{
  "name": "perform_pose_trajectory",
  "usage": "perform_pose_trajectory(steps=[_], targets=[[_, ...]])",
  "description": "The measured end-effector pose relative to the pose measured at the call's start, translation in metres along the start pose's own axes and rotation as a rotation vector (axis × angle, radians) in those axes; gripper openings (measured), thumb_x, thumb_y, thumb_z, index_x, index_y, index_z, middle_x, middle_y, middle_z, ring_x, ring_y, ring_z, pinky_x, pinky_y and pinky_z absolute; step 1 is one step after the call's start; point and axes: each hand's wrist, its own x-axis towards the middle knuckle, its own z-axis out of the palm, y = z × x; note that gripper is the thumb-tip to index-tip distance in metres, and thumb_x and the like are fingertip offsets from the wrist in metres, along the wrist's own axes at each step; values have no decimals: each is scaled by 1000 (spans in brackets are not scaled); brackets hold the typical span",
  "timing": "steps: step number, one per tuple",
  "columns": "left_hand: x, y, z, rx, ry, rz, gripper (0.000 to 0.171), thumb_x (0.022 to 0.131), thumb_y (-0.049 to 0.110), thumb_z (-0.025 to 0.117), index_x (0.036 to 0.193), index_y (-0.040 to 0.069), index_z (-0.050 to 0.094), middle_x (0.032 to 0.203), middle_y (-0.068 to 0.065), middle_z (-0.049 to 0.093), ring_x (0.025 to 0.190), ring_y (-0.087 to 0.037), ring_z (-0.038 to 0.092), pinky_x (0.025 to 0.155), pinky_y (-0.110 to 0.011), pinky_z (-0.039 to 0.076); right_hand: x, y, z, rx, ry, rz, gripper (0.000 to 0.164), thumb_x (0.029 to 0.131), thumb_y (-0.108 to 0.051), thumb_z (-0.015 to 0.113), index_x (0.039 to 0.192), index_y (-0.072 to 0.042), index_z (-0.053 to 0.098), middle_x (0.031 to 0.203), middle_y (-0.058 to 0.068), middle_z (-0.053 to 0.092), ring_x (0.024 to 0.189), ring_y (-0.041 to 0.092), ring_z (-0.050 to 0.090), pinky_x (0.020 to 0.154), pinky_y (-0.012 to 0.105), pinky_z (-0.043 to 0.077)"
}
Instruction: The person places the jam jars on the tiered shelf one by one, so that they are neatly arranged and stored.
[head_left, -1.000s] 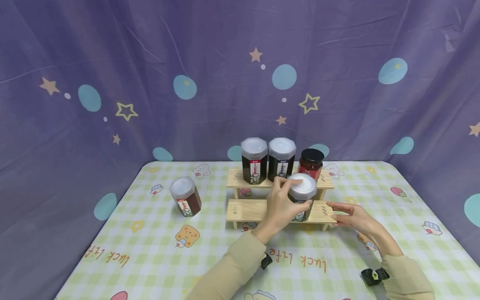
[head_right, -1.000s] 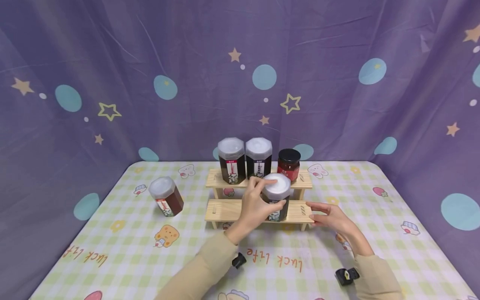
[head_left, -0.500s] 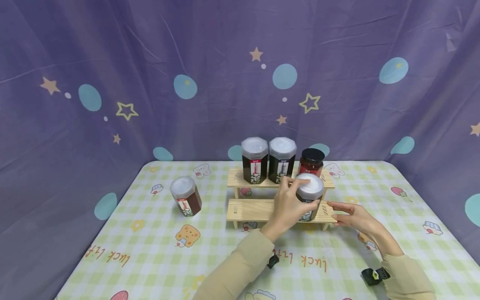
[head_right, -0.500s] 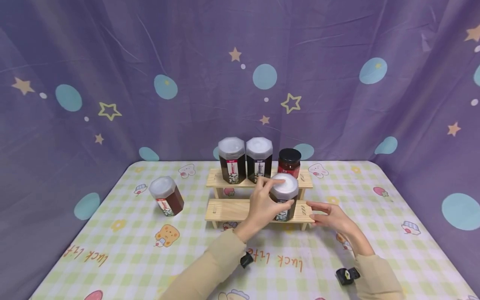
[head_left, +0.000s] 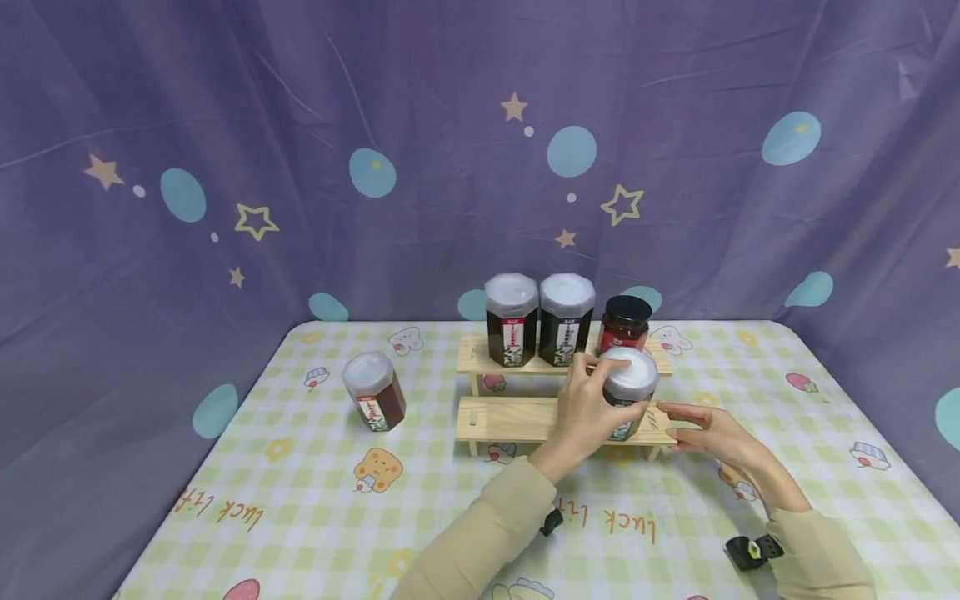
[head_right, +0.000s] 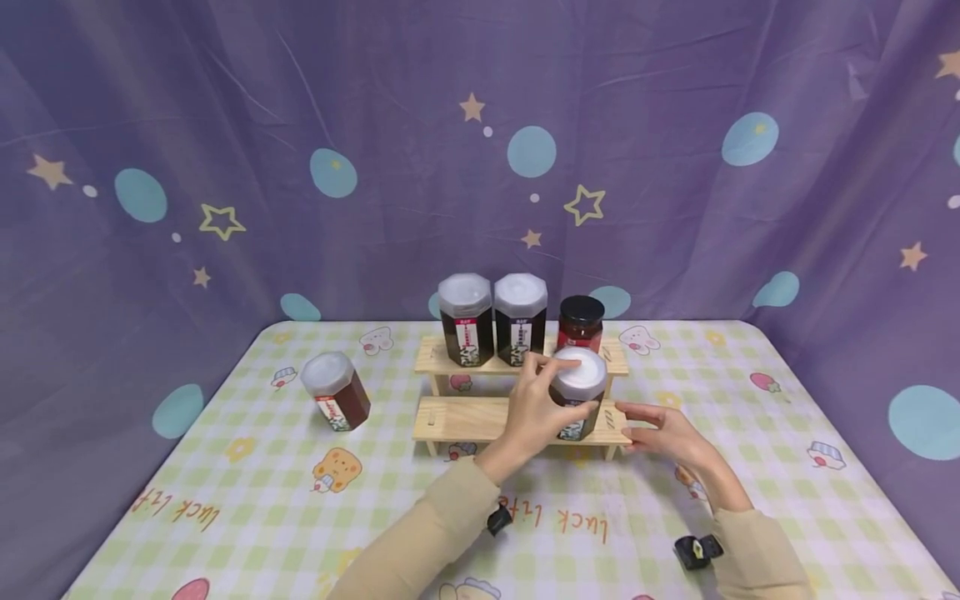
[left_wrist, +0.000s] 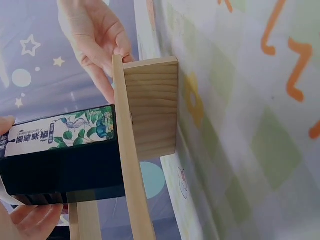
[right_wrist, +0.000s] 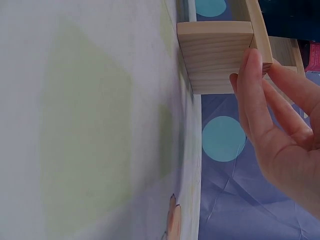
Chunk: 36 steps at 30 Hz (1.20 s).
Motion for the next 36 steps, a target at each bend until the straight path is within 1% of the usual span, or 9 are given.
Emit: perform_pose_trajectory(steps=[4,9,13,18,21,24,28,32,36], targets=[[0,-1,0,19,-9,3,53,60,41,78,106,24,58,101,-4,44,87,-14,51,66,-17,43,0,0,0,3,0,5,56,87,-11,55,132,11,30,134,37,21,100,5,53,78,32,49],[-1,0,-3,38,-55,-5,55,63,44,76,110,24,56,103,-4,43,89,-14,50,64,-19,44,0,-1,0,2,2,7,56,87,-11,55,132,11,30,134,36,22,100,5,53,78,34,49],[-2,1,-6,33,-104,-17,54,68,45,72,115,25,54,107,-4,42,90,-15,50,64,-20,44,-1,-1,0,3,0,4,57,87,-11,55,132,11,29,134,37,22,98,3,54,78,35,49],[-3,0,-11,10,-140,-10,49,75,43,66,119,25,53,112,-7,44,91,-18,52,68,-22,45,-1,-2,1,-6,17,10,58,86,-12,56,132,12,30,135,34,22,92,2,57,77,36,49],[-5,-2,-14,-14,-127,21,45,78,38,65,119,23,54,115,-9,46,93,-19,54,73,-24,46,-1,-2,2,-14,33,22,58,86,-13,57,132,11,31,136,33,23,90,2,58,77,36,49],[-7,-6,-17,-40,-78,77,40,79,32,66,115,19,57,116,-9,48,96,-20,55,78,-24,46,0,-2,2,-14,40,32,58,86,-13,57,132,10,31,136,32,23,90,4,58,76,35,49],[-9,-11,-23,-79,-21,138,34,78,26,68,107,12,60,112,-10,51,98,-18,55,82,-23,45,0,-3,2,-3,38,30,58,86,-13,57,132,10,31,136,32,23,90,4,58,76,35,49],[-12,-15,-33,-121,-15,155,29,78,21,68,103,8,62,109,-10,53,99,-18,54,84,-24,44,0,-3,3,1,39,19,57,86,-12,57,131,12,31,135,33,23,90,3,58,76,36,49],[-14,-20,-43,-133,-20,163,27,78,19,68,101,8,62,105,-8,54,98,-17,54,86,-23,43,0,-2,3,2,38,11,57,86,-11,57,131,13,30,135,33,22,89,4,58,77,35,49]])
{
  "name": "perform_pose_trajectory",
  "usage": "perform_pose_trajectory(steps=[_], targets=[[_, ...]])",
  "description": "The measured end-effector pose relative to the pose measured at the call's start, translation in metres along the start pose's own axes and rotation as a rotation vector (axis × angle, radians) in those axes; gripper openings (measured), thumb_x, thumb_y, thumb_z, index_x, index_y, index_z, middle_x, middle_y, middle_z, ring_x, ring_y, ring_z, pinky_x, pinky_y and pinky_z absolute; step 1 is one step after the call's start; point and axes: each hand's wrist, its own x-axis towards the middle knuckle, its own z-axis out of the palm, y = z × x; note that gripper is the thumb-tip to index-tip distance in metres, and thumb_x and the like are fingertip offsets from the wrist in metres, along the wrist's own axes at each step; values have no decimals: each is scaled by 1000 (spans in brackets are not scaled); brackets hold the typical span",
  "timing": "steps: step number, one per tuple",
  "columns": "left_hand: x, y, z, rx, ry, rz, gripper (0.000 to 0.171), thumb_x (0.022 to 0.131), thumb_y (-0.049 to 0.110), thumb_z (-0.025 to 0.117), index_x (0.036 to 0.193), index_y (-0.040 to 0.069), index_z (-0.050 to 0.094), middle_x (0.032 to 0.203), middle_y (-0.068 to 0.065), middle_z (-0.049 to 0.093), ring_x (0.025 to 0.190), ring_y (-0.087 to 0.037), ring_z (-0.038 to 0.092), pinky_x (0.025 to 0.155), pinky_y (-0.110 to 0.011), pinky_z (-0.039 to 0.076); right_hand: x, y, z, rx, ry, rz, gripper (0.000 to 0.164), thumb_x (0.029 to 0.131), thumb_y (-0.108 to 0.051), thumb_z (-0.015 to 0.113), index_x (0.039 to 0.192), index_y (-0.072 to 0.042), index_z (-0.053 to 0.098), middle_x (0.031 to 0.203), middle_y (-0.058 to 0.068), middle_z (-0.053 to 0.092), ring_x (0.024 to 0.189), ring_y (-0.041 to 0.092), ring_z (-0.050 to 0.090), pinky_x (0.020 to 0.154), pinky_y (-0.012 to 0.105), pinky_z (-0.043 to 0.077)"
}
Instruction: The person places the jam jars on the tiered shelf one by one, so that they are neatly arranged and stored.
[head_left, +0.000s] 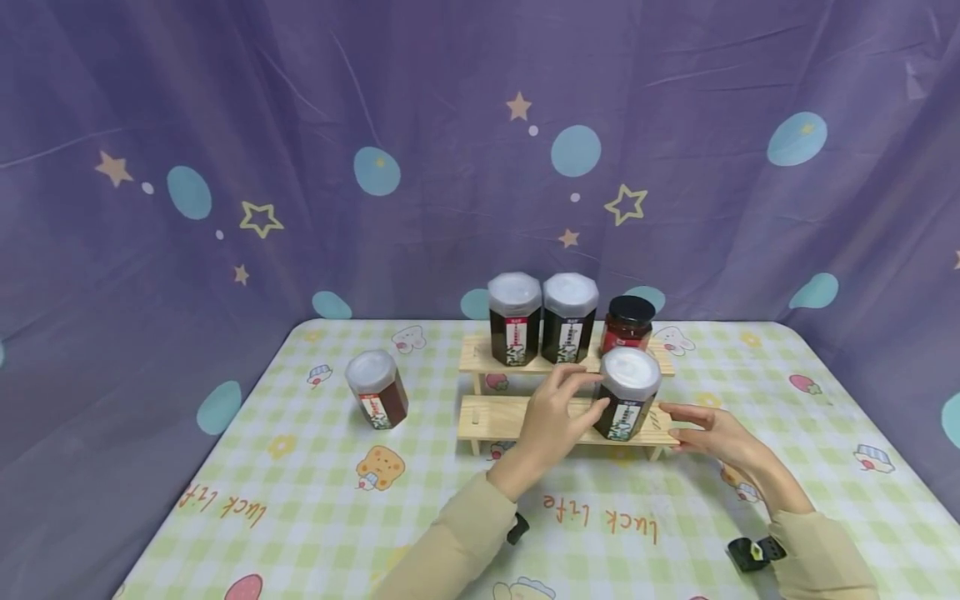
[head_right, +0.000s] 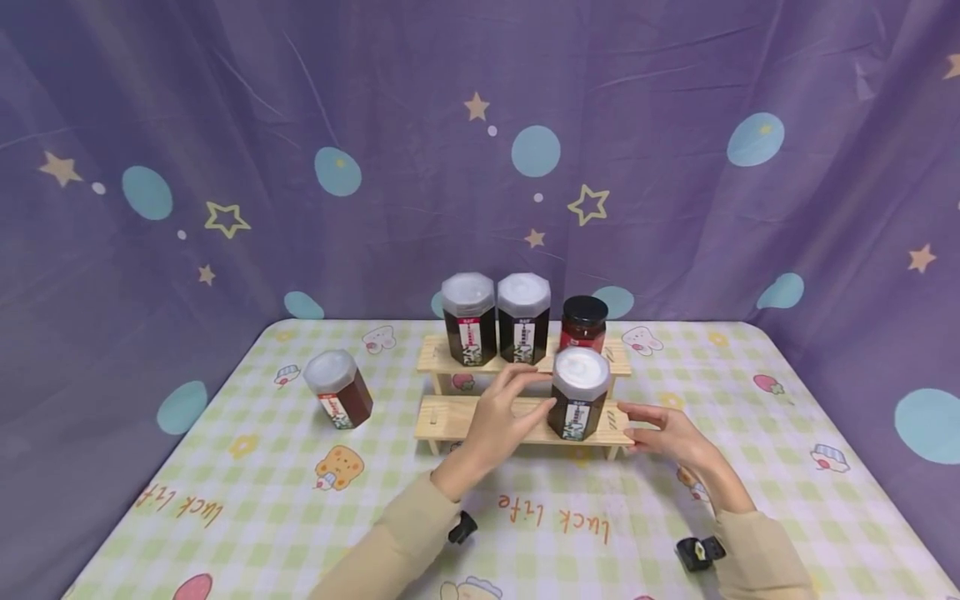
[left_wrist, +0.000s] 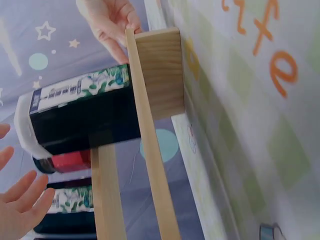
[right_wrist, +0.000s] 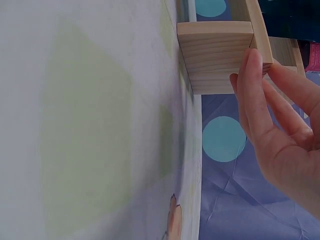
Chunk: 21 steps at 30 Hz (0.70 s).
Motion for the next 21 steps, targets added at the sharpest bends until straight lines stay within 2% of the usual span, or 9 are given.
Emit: perform_pose_trajectory(steps=[7,13,21], targets=[[-6,-8,-18,11,39,8,25,76,15,69,98,8,62,102,-6,56,96,-17,54,85,-25,43,-1,0,0,0,-1,1,58,86,-11,57,131,12,30,136,33,22,90,3,58,77,36,49],[-11,-14,-36,44,51,-7,24,77,18,68,99,9,63,103,-7,56,99,-18,53,87,-27,42,-1,-1,0,7,2,10,59,86,-12,58,131,12,30,136,33,22,89,3,58,77,35,49],[-19,-26,-57,76,81,-7,23,77,15,68,98,6,64,102,-10,56,97,-20,53,82,-32,45,0,0,0,-9,12,16,59,85,-13,59,131,12,31,135,33,23,88,5,59,77,35,49]])
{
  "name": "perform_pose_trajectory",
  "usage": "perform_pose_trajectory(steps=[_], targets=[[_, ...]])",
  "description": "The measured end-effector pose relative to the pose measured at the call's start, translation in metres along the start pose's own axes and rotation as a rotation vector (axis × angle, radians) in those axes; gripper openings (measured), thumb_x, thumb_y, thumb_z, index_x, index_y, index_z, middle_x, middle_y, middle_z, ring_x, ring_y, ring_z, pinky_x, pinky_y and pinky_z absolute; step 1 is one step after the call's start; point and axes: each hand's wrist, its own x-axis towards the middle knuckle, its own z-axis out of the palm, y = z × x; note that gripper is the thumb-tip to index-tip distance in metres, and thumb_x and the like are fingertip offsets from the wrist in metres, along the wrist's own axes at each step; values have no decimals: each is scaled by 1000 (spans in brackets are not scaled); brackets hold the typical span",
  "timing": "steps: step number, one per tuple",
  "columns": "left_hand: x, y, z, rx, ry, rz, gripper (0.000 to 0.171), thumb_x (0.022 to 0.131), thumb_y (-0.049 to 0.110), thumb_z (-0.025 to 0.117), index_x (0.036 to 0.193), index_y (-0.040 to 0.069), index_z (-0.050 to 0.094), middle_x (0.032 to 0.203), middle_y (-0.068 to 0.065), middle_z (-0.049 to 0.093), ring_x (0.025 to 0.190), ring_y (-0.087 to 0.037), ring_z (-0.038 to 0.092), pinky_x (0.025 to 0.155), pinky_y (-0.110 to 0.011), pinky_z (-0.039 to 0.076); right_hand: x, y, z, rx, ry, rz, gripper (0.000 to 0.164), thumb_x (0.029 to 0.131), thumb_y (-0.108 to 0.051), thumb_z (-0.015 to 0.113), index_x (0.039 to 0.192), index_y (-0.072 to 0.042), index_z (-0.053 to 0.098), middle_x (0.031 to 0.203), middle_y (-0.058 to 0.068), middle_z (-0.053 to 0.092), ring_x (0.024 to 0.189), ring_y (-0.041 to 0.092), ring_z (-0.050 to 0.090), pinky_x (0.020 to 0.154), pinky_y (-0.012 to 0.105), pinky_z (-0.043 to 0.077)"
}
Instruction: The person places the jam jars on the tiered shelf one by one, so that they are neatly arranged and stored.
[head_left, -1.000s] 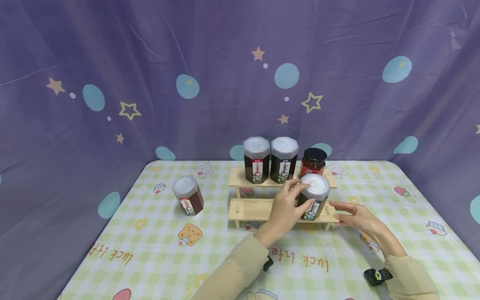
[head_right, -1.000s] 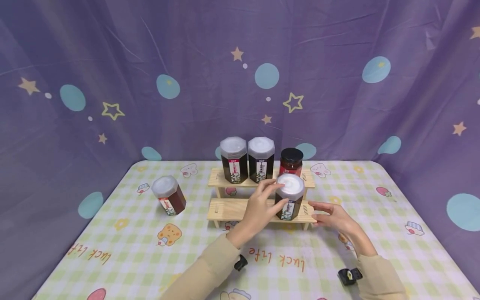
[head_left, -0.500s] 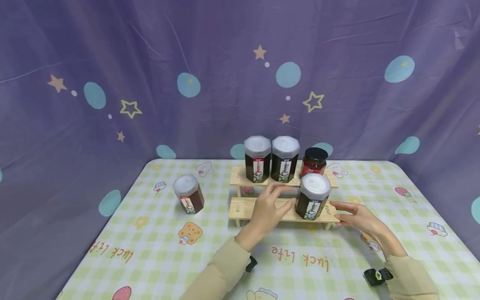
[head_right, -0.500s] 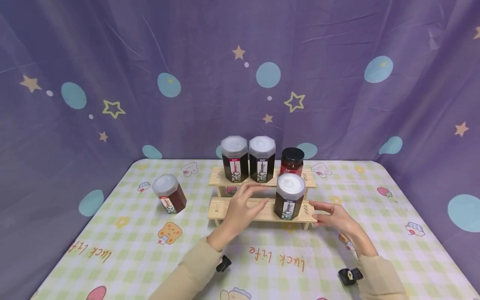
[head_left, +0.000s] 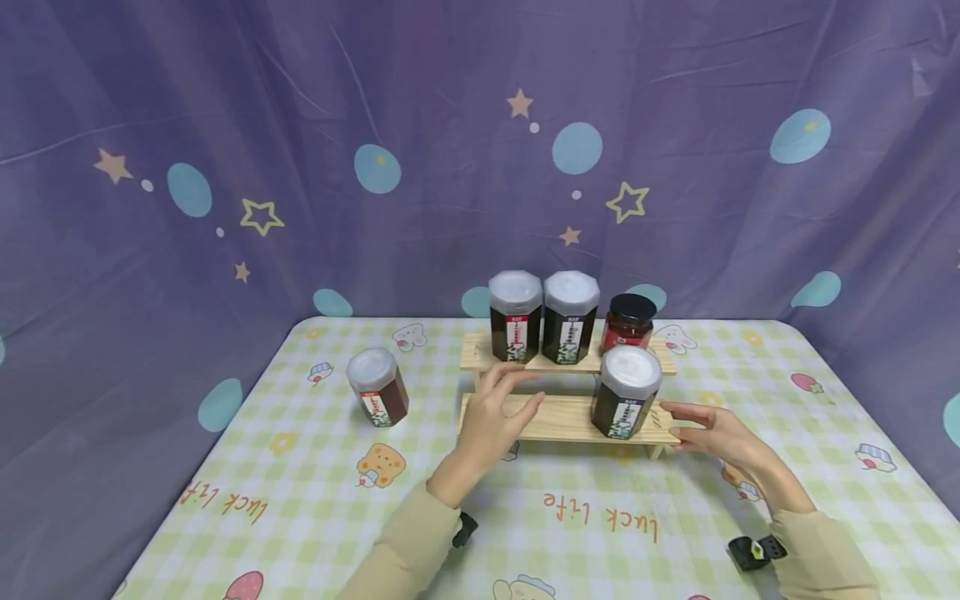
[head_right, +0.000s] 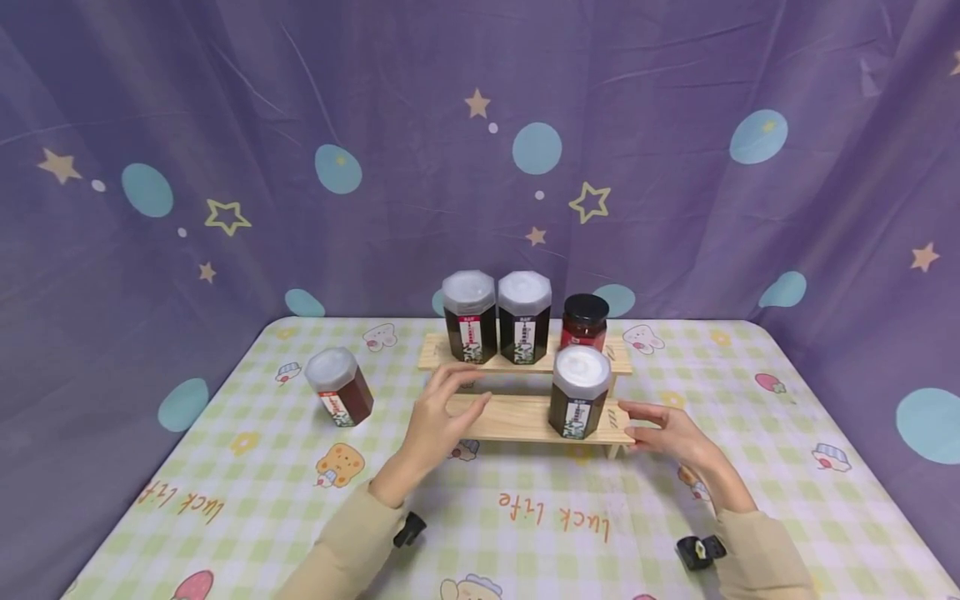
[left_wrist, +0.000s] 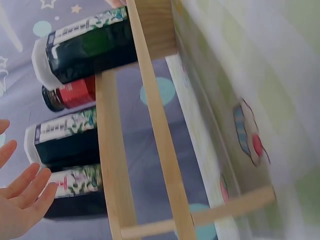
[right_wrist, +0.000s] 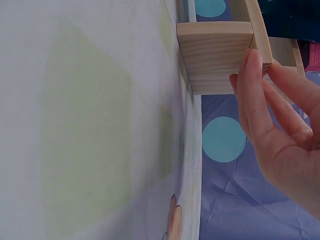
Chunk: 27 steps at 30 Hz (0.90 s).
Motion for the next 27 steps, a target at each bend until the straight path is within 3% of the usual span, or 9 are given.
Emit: perform_pose_trajectory(steps=[13,27], targets=[[-13,-29,-35,62,59,-16,26,74,10,70,98,5,62,102,-13,56,96,-23,54,83,-35,45,0,0,-1,10,-3,-6,59,85,-12,59,131,12,31,136,33,23,89,4,58,76,33,50],[-27,-50,-69,144,128,-116,31,70,5,71,99,1,62,105,-17,54,95,-31,52,80,-43,43,1,2,-1,5,1,4,60,84,-14,60,131,11,31,136,32,23,88,5,59,76,35,49]])
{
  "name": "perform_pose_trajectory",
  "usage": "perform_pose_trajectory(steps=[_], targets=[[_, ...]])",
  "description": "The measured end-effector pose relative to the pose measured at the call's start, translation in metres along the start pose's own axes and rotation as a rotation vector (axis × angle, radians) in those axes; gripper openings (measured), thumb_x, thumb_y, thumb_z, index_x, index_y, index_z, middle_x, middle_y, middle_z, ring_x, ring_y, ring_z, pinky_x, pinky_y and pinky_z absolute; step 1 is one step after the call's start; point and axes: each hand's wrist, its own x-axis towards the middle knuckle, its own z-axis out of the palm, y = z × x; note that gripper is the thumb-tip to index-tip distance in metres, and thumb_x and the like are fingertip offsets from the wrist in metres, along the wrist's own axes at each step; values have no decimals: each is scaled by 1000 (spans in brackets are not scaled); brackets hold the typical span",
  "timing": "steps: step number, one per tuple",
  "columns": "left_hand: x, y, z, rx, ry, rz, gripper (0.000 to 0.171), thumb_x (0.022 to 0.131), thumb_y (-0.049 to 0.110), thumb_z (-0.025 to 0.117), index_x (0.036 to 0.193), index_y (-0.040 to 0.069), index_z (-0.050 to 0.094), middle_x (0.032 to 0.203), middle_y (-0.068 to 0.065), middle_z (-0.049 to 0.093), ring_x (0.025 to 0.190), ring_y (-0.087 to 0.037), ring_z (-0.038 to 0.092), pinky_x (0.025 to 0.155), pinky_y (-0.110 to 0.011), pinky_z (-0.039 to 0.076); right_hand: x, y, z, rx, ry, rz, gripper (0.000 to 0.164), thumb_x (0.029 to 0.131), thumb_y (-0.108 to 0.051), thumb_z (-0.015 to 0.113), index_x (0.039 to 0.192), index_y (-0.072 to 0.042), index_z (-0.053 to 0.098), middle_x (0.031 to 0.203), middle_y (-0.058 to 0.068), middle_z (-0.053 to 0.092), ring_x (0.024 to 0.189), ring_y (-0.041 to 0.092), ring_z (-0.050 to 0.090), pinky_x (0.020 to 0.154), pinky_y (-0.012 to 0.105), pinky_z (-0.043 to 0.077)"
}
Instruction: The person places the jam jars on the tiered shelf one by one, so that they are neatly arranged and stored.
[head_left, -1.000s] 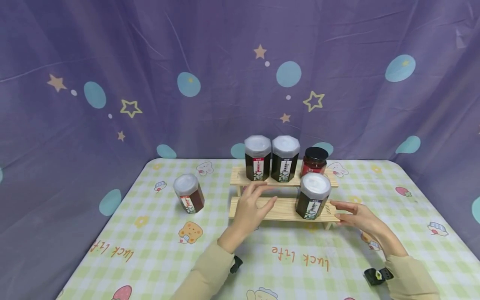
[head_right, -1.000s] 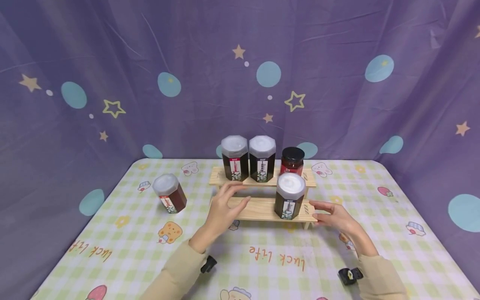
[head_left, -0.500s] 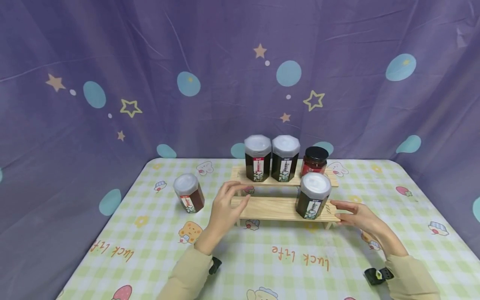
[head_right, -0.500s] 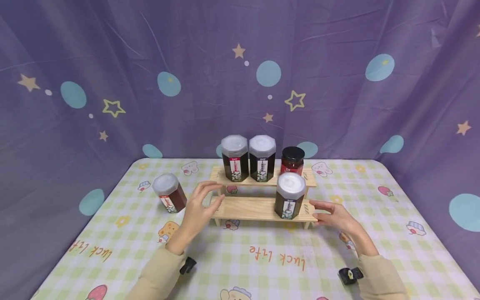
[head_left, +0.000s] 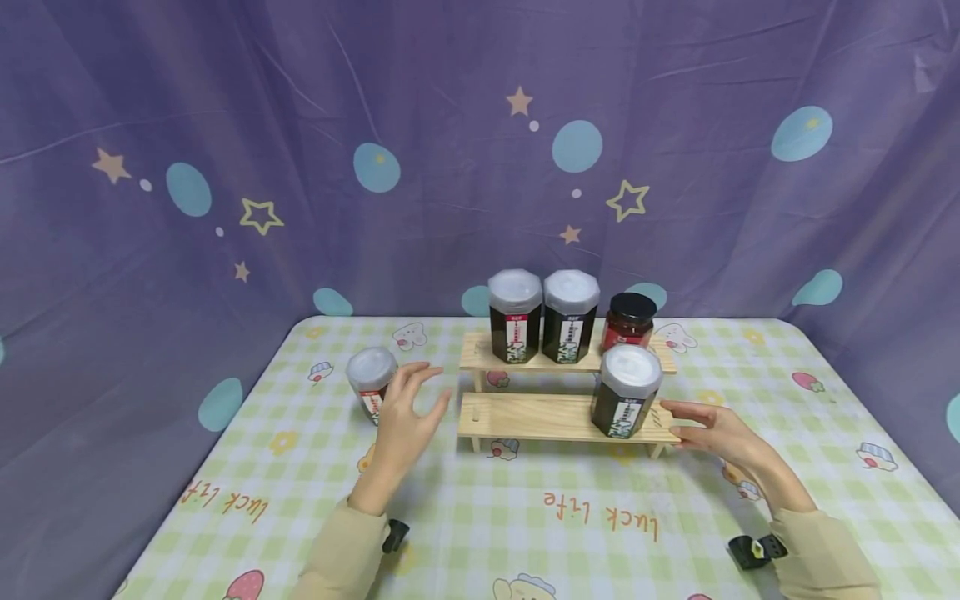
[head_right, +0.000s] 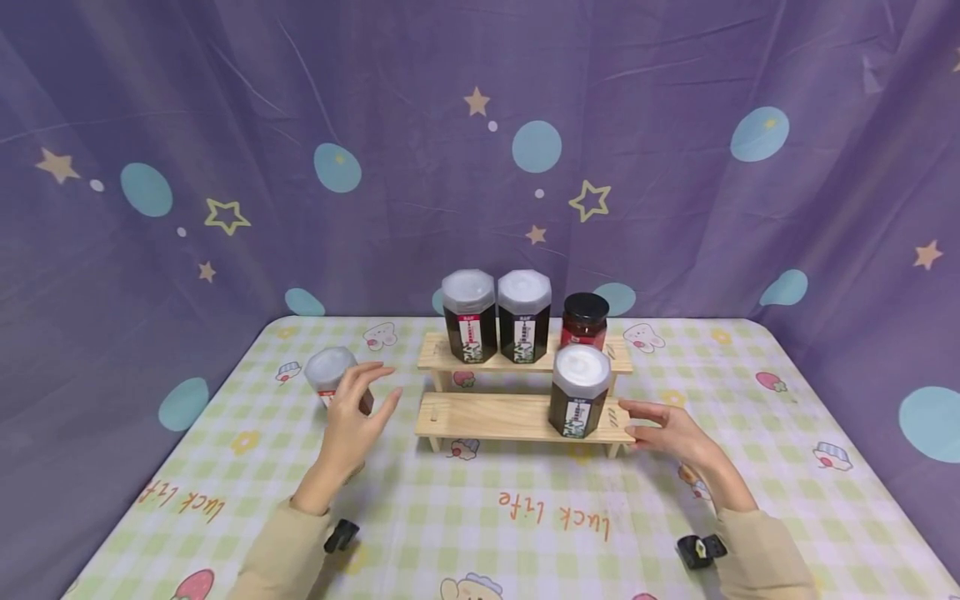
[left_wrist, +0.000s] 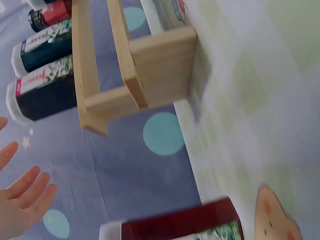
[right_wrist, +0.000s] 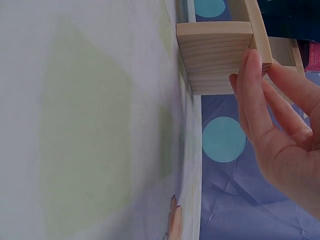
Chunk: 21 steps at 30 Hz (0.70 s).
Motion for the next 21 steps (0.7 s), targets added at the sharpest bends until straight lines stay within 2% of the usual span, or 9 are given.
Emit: perform_pose_trajectory(steps=[4,7,10,12,17,21], targets=[[-2,-8,-9,44,-26,-24,34,72,7,71,104,0,60,110,-20,50,82,-26,49,69,-37,43,0,2,0,-2,3,8,61,84,-15,60,131,10,32,136,31,23,89,5,59,77,35,49],[-4,-14,-17,66,-65,-58,38,74,10,70,108,0,57,115,-22,45,88,-28,47,73,-40,43,0,1,0,-1,-3,-1,60,84,-15,60,131,11,32,136,31,23,90,5,58,77,35,49],[-5,-19,-23,77,-88,-103,41,75,11,69,112,0,54,117,-22,42,105,-35,42,82,-51,39,0,1,0,-3,1,-6,59,84,-14,60,131,11,32,136,31,24,90,3,58,76,35,49],[-6,-21,-27,90,-93,-134,42,76,12,69,113,0,52,118,-23,40,106,-36,40,82,-51,38,0,1,0,0,3,-4,59,84,-13,60,131,11,32,136,31,24,90,3,58,76,35,49],[-6,-28,-34,102,-71,-194,44,77,13,67,115,-1,51,121,-24,37,109,-36,36,80,-47,37,1,1,0,6,4,2,59,84,-14,60,131,10,33,136,30,24,91,3,58,76,34,49],[-7,-34,-37,97,-63,-257,47,79,15,65,120,2,48,127,-24,31,116,-39,31,86,-52,33,0,1,-1,5,-13,-19,58,85,-12,58,131,12,32,136,32,23,92,1,56,76,34,50]])
